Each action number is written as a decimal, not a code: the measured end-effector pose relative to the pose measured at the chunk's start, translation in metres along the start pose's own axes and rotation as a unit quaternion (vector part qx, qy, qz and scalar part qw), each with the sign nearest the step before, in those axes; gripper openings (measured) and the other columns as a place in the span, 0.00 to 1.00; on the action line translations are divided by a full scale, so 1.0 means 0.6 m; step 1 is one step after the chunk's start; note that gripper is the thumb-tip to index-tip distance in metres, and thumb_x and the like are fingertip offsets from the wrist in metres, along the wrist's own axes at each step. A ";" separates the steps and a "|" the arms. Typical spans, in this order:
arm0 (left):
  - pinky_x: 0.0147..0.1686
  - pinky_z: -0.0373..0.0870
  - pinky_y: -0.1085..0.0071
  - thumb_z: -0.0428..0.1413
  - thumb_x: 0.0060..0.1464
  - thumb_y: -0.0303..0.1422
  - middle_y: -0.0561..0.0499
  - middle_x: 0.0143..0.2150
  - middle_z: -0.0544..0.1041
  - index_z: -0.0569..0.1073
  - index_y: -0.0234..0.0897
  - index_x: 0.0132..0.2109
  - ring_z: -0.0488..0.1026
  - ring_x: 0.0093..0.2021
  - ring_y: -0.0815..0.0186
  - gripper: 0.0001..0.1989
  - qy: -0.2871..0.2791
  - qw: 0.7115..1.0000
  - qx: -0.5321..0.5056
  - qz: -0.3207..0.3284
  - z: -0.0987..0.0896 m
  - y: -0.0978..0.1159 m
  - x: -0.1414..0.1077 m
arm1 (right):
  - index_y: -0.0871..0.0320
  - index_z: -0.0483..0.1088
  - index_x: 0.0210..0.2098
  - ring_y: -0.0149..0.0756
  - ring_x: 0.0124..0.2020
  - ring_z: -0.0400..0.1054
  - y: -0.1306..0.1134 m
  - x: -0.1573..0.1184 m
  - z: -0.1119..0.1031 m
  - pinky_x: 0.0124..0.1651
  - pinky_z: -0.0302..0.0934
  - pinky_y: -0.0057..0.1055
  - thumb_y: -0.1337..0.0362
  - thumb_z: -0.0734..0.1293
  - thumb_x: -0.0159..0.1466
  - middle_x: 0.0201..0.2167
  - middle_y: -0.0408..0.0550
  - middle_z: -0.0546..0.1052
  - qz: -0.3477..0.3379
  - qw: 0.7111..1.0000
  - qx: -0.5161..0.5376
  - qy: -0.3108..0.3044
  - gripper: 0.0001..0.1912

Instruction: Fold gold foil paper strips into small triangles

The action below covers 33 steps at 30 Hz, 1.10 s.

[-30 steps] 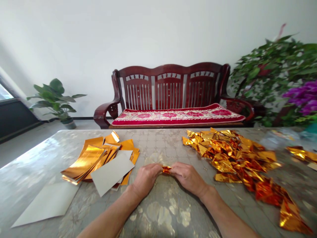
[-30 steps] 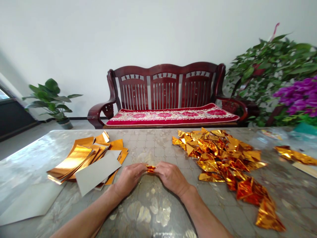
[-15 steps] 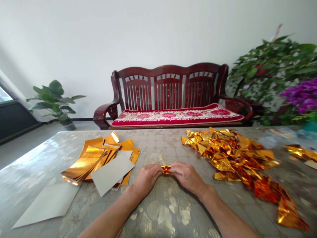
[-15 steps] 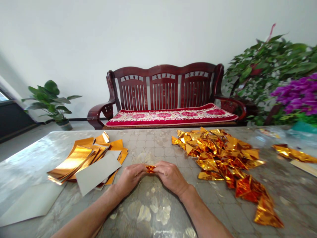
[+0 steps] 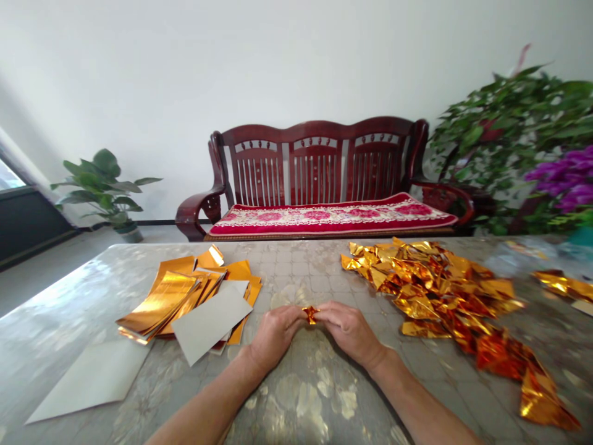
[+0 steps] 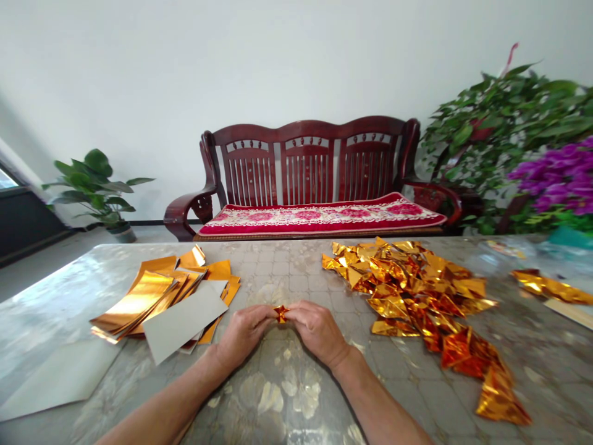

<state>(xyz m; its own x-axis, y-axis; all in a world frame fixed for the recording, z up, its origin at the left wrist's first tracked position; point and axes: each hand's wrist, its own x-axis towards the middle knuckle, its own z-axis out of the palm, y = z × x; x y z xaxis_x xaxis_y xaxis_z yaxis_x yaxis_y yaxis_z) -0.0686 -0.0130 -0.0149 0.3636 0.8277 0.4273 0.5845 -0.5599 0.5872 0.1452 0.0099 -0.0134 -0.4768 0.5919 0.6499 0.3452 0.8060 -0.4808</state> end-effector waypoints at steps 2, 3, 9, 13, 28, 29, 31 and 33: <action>0.41 0.72 0.75 0.53 0.63 0.30 0.53 0.38 0.82 0.78 0.42 0.41 0.78 0.38 0.68 0.08 0.010 1.000 0.001 -0.011 0.002 0.004 0.000 | 0.54 0.78 0.42 0.34 0.40 0.76 0.000 0.000 0.001 0.44 0.71 0.29 0.69 0.63 0.68 0.39 0.48 0.81 0.013 1.000 -0.004 0.022 0.11; 0.40 0.72 0.75 0.52 0.63 0.30 0.52 0.38 0.82 0.78 0.41 0.41 0.77 0.37 0.68 0.09 0.017 1.000 0.005 -0.016 0.002 0.007 0.001 | 0.54 0.78 0.42 0.34 0.40 0.76 0.000 -0.001 0.001 0.44 0.72 0.30 0.69 0.63 0.68 0.40 0.48 0.81 0.020 0.999 -0.006 0.031 0.11; 0.41 0.72 0.76 0.53 0.63 0.28 0.52 0.38 0.82 0.78 0.41 0.41 0.78 0.38 0.69 0.08 0.030 1.000 0.003 -0.005 0.004 0.009 0.001 | 0.52 0.79 0.41 0.34 0.39 0.76 -0.001 -0.001 0.002 0.43 0.72 0.29 0.69 0.63 0.67 0.39 0.47 0.81 0.032 0.999 0.007 0.036 0.12; 0.42 0.72 0.77 0.53 0.63 0.28 0.53 0.39 0.82 0.78 0.41 0.42 0.78 0.39 0.69 0.09 0.022 1.000 -0.008 0.005 0.001 0.006 0.000 | 0.53 0.78 0.43 0.33 0.40 0.76 -0.001 -0.002 0.004 0.44 0.71 0.29 0.70 0.63 0.67 0.39 0.47 0.81 0.027 0.999 0.016 0.017 0.13; 0.40 0.70 0.76 0.53 0.64 0.34 0.53 0.38 0.81 0.77 0.43 0.42 0.77 0.38 0.68 0.08 0.002 0.999 0.031 -0.028 0.003 0.023 -0.001 | 0.53 0.78 0.41 0.34 0.39 0.76 -0.008 -0.002 0.003 0.42 0.71 0.28 0.71 0.63 0.66 0.38 0.47 0.81 0.034 0.999 -0.001 0.015 0.12; 0.40 0.70 0.76 0.53 0.64 0.34 0.53 0.37 0.81 0.77 0.42 0.41 0.77 0.38 0.68 0.08 0.001 0.999 0.034 -0.028 0.003 0.023 -0.001 | 0.53 0.78 0.41 0.34 0.39 0.76 -0.008 -0.002 0.003 0.42 0.71 0.28 0.71 0.64 0.66 0.38 0.47 0.81 0.035 0.999 0.001 0.018 0.12; 0.41 0.70 0.75 0.53 0.65 0.35 0.53 0.37 0.81 0.77 0.42 0.41 0.77 0.38 0.68 0.08 -0.003 0.999 0.039 -0.027 0.003 0.023 -0.001 | 0.52 0.78 0.41 0.34 0.38 0.76 -0.009 -0.002 0.004 0.42 0.71 0.28 0.71 0.64 0.65 0.37 0.47 0.81 0.038 0.999 0.004 0.020 0.12; 0.42 0.70 0.75 0.53 0.65 0.35 0.52 0.37 0.81 0.77 0.42 0.41 0.77 0.38 0.67 0.08 -0.005 0.999 0.042 -0.026 0.004 0.023 -0.001 | 0.52 0.78 0.41 0.34 0.38 0.76 -0.010 -0.003 0.005 0.41 0.71 0.28 0.71 0.64 0.65 0.37 0.47 0.81 0.040 0.999 0.002 0.024 0.13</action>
<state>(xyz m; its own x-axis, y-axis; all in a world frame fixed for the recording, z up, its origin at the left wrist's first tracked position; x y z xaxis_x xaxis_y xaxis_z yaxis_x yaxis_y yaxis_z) -0.0587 -0.0211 -0.0087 0.3374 0.8565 0.3907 0.6613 -0.5110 0.5491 0.1412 0.0040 -0.0134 -0.4085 0.6533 0.6375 0.3762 0.7568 -0.5345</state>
